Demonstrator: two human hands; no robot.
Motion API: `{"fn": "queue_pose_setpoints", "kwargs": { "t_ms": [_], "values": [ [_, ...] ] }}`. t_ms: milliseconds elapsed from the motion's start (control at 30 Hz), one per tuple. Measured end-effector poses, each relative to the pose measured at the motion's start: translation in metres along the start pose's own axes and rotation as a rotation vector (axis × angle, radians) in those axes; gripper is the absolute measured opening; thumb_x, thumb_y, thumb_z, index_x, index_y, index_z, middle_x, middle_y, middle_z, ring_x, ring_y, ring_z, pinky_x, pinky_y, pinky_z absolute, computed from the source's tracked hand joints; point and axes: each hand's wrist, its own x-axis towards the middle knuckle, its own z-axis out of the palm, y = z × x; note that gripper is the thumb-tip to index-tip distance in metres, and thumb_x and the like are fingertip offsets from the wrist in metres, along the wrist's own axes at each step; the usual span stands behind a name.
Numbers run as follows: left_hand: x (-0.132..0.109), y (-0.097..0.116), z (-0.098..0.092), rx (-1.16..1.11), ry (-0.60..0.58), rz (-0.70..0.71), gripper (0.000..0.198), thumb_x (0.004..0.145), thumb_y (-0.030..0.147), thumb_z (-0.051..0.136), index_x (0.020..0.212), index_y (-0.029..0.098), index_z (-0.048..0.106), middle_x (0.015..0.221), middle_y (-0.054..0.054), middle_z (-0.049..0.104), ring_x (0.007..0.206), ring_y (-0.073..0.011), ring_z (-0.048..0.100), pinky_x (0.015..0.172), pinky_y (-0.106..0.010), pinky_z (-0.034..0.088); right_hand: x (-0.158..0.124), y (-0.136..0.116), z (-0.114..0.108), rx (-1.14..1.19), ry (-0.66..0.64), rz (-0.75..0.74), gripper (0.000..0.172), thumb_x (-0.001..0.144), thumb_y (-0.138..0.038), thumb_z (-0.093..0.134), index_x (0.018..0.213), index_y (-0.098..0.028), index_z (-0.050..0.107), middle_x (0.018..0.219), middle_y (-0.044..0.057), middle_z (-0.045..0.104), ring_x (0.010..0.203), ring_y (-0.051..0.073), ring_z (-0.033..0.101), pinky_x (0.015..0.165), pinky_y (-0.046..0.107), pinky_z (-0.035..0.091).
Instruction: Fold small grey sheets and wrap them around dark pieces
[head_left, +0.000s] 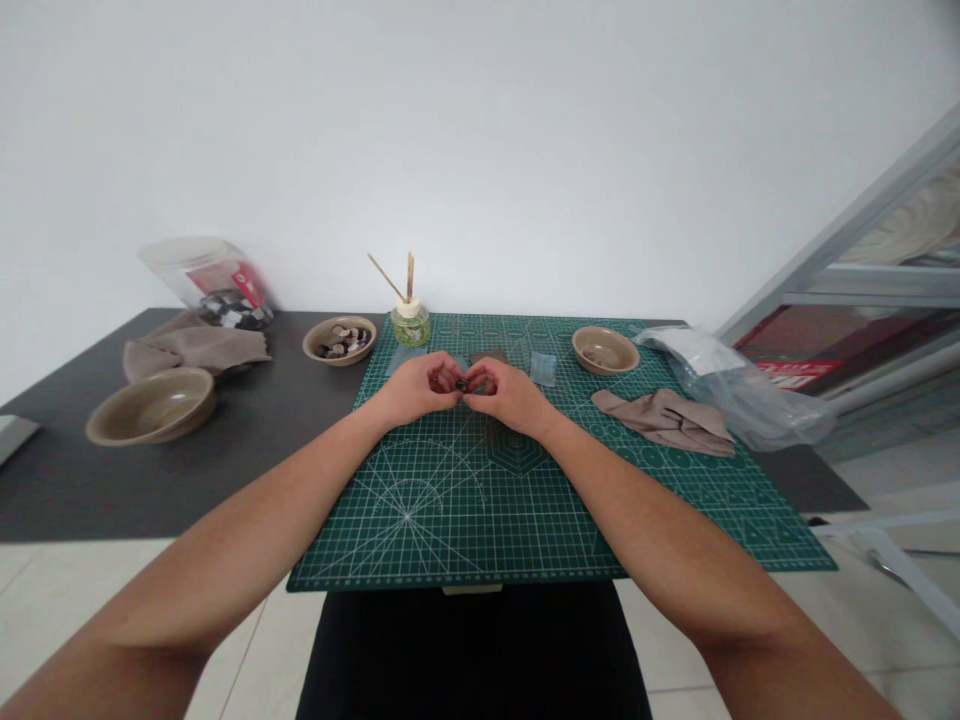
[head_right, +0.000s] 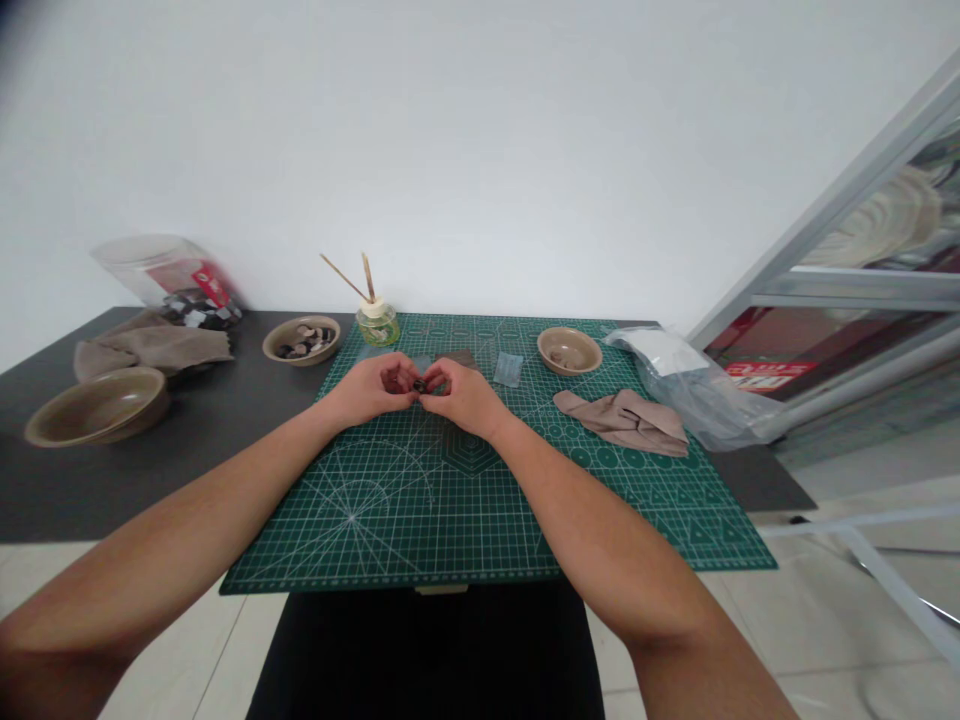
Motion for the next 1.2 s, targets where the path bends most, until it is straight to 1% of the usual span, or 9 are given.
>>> {"fn": "queue_pose_setpoints", "kwargs": {
  "t_ms": [300,433,533,667,767,833,933,1000,1200],
  "values": [
    [0.0,-0.002,0.001,-0.025,-0.019,-0.006,0.028,0.066,0.028,0.076,0.089,0.019,0.063,0.07,0.003,0.065,0.065,-0.0125,0.062,0.066,-0.027,0.049,0.0,0.002,-0.001,-0.099,0.019,-0.027,0.021,0.077,-0.028,0.074,0.096,-0.023,0.066,0.09,-0.001,0.074,0.066,0.013,0.061,0.069,0.028,0.046],
    [-0.001,-0.001,0.001,0.001,-0.016,0.033,0.034,0.069,0.03,0.076,0.098,0.018,0.064,0.076,0.002,0.067,0.067,-0.0132,0.062,0.068,-0.028,0.051,0.001,-0.004,-0.006,-0.121,0.071,-0.049,0.019,0.074,-0.025,0.071,0.092,-0.024,0.064,0.088,-0.002,0.073,0.069,0.014,0.062,0.071,0.029,0.047],
    [-0.001,0.004,-0.005,0.148,0.082,0.084,0.029,0.075,0.03,0.071,0.101,0.019,0.065,0.078,0.001,0.066,0.069,-0.0137,0.06,0.071,-0.029,0.051,0.003,-0.009,-0.019,-0.167,0.201,-0.028,0.016,0.075,-0.026,0.069,0.09,-0.025,0.063,0.087,-0.001,0.073,0.071,0.017,0.062,0.073,0.031,0.048],
    [-0.003,0.011,-0.021,0.429,0.335,0.12,0.018,0.081,0.025,0.061,0.097,0.018,0.066,0.076,0.001,0.063,0.072,-0.0156,0.058,0.074,-0.03,0.047,0.006,-0.004,-0.052,-0.258,0.508,0.053,0.014,0.076,-0.03,0.067,0.088,-0.025,0.06,0.09,0.002,0.074,0.078,0.021,0.064,0.079,0.035,0.047],
    [-0.002,0.013,-0.033,0.605,0.504,0.074,0.017,0.081,0.022,0.058,0.095,0.018,0.067,0.081,-0.002,0.066,0.077,-0.019,0.059,0.076,-0.033,0.045,0.007,0.007,-0.079,-0.338,0.686,0.116,0.016,0.077,-0.031,0.066,0.091,-0.025,0.059,0.09,0.004,0.074,0.083,0.024,0.065,0.081,0.036,0.046],
    [-0.001,0.013,-0.038,0.701,0.601,0.04,0.013,0.082,0.02,0.057,0.09,0.018,0.067,0.083,-0.004,0.067,0.083,-0.0222,0.061,0.079,-0.035,0.046,0.008,0.016,-0.094,-0.438,0.768,0.176,0.016,0.078,-0.031,0.064,0.091,-0.024,0.059,0.093,0.005,0.074,0.088,0.025,0.064,0.086,0.039,0.045],
    [0.001,0.011,-0.044,0.784,0.687,-0.041,0.012,0.084,0.018,0.054,0.086,0.019,0.066,0.087,-0.007,0.07,0.089,-0.0256,0.063,0.083,-0.038,0.046,0.008,0.027,-0.108,-0.599,0.84,0.283,0.018,0.081,-0.034,0.062,0.094,-0.022,0.062,0.104,0.01,0.074,0.101,0.029,0.062,0.091,0.041,0.045],
    [0.001,0.011,-0.048,0.836,0.714,-0.108,0.012,0.083,0.018,0.054,0.086,0.019,0.066,0.091,-0.009,0.071,0.096,-0.0288,0.063,0.085,-0.041,0.046,0.008,0.031,-0.113,-0.676,0.843,0.366,0.022,0.083,-0.035,0.06,0.099,-0.02,0.064,0.108,0.013,0.074,0.104,0.031,0.061,0.092,0.042,0.044],
    [-0.002,0.013,-0.058,0.883,0.759,-0.243,0.022,0.087,0.017,0.049,0.096,0.021,0.068,0.11,-0.013,0.073,0.112,-0.0353,0.06,0.092,-0.049,0.043,0.004,0.033,-0.114,-0.819,0.776,0.6,0.033,0.088,-0.039,0.054,0.106,-0.017,0.07,0.122,0.019,0.069,0.118,0.039,0.054,0.099,0.054,0.038]
  ]
}}
